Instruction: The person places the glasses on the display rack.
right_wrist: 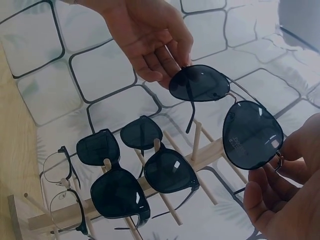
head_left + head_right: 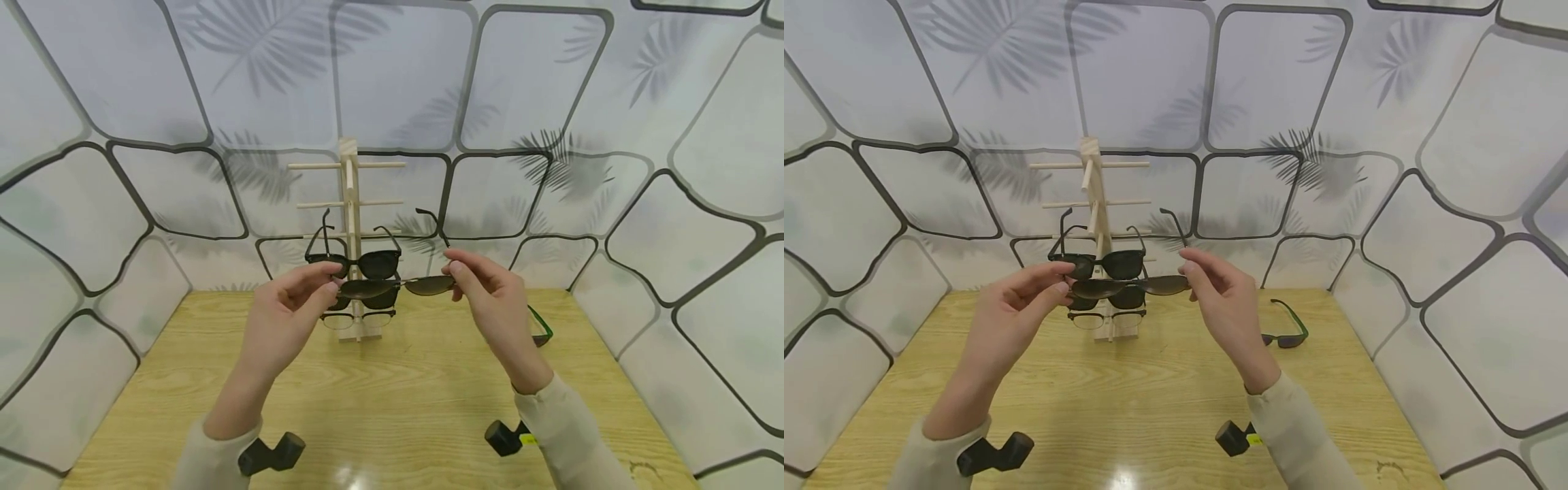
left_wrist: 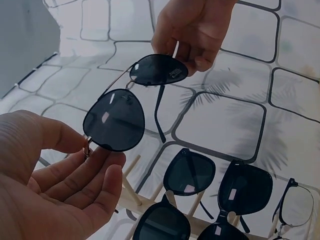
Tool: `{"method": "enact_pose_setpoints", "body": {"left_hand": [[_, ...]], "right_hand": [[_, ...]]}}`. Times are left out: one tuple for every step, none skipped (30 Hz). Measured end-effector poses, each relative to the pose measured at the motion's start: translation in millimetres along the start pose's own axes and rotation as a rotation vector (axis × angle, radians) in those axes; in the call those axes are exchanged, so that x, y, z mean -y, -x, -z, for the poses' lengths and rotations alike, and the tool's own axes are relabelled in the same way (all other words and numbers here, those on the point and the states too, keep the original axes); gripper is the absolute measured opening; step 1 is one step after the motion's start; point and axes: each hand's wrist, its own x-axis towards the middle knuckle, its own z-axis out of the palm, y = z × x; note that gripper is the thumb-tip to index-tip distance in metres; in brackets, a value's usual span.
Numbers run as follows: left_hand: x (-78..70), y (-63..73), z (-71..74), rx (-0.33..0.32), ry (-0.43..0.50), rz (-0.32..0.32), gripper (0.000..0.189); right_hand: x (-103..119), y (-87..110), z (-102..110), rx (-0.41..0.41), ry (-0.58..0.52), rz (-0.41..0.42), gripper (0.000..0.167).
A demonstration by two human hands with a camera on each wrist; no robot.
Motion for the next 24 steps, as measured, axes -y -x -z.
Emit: {"method": "enact_pose_setpoints", "body": {"left_hand": [[-0.5, -1.3, 1.3, -0.001, 0.002, 0.009, 0.025], [-0.8, -2.5, 2.7, -0.003, 0.001, 0.020, 0.025], [-0.9, -3.8, 4.1, -0.006, -0.003, 0.024, 0.025], [-0.7, -5.3, 5.4, -0.009, -0.007, 0.026, 0.025], [-0.7, -6.5, 6.7, -0.013, -0.012, 0.028, 0.026], [-0.7, -7.7, 7.8, -0.018, -0.014, 0.034, 0.026], [-0.4, -9.0, 9.1, -0.020, -0.020, 0.034, 0.026], [0.3, -10.3, 10.3, -0.022, -0.028, 0.032, 0.026], [0.8, -11.6, 11.3, -0.025, -0.030, 0.036, 0.027], [1.1, -12.8, 12.2, -0.025, -0.029, 0.042, 0.027], [1.4, -13.9, 13.0, -0.026, -0.025, 0.051, 0.027], [1.6, -14.9, 13.8, -0.025, -0.023, 0.061, 0.027], [2.1, -16.2, 14.6, -0.026, -0.022, 0.070, 0.027], [2.1, -17.3, 15.2, -0.029, -0.022, 0.081, 0.027], [2.3, -18.4, 15.9, -0.033, -0.019, 0.094, 0.027], [2.6, -19.5, 16.6, -0.036, -0.019, 0.103, 0.027], [2.8, -20.5, 17.5, -0.038, -0.023, 0.112, 0.027], [3.0, -21.5, 18.3, -0.041, -0.027, 0.120, 0.027], [3.4, -22.5, 19.0, -0.043, -0.028, 0.125, 0.027], [3.8, -23.6, 19.7, -0.043, -0.034, 0.128, 0.026], [4.4, -24.6, 20.4, -0.041, -0.039, 0.128, 0.027], [4.8, -25.6, 21.2, -0.038, -0.043, 0.126, 0.027], [5.3, -26.6, 21.8, -0.034, -0.044, 0.124, 0.027], [5.9, -27.7, 22.3, -0.031, -0.042, 0.120, 0.027]], "right_hand": [[0, -1.2, -2, 0.008, -0.003, -0.001, 0.027], [0, -2.2, -3, 0.015, -0.006, -0.004, 0.028], [0, -3.5, -5, 0.022, -0.004, -0.004, 0.028], [-1, -4.6, -6, 0.030, -0.003, -0.005, 0.029], [-1, -5.6, -7, 0.036, -0.001, -0.006, 0.029], [-1, -6.4, -9, 0.043, 0.002, -0.008, 0.030], [-1, -7.3, -10, 0.047, 0.007, -0.007, 0.030], [-1, -8.1, -11, 0.050, 0.010, -0.008, 0.030], [0, -9.0, -12, 0.052, 0.016, -0.008, 0.030], [0, -9.8, -13, 0.054, 0.018, -0.009, 0.030], [0, -10.8, -14, 0.055, 0.023, -0.007, 0.031], [0, -12.1, -15, 0.056, 0.027, -0.005, 0.031], [0, -13.5, -15, 0.054, 0.031, -0.004, 0.031], [1, -14.9, -16, 0.055, 0.036, -0.001, 0.031], [1, -16.3, -17, 0.056, 0.040, 0.003, 0.031], [0, -17.7, -18, 0.058, 0.043, 0.006, 0.031], [1, -19.0, -18, 0.060, 0.047, 0.010, 0.031], [1, -20.0, -19, 0.063, 0.047, 0.010, 0.031], [1, -20.9, -19, 0.067, 0.048, 0.010, 0.031], [1, -21.7, -20, 0.070, 0.053, 0.011, 0.032], [1, -22.6, -20, 0.073, 0.053, 0.010, 0.032], [1, -23.4, -21, 0.073, 0.055, 0.008, 0.032], [1, -24.3, -21, 0.075, 0.058, 0.010, 0.032], [1, -25.2, -22, 0.073, 0.060, 0.011, 0.032]]}}
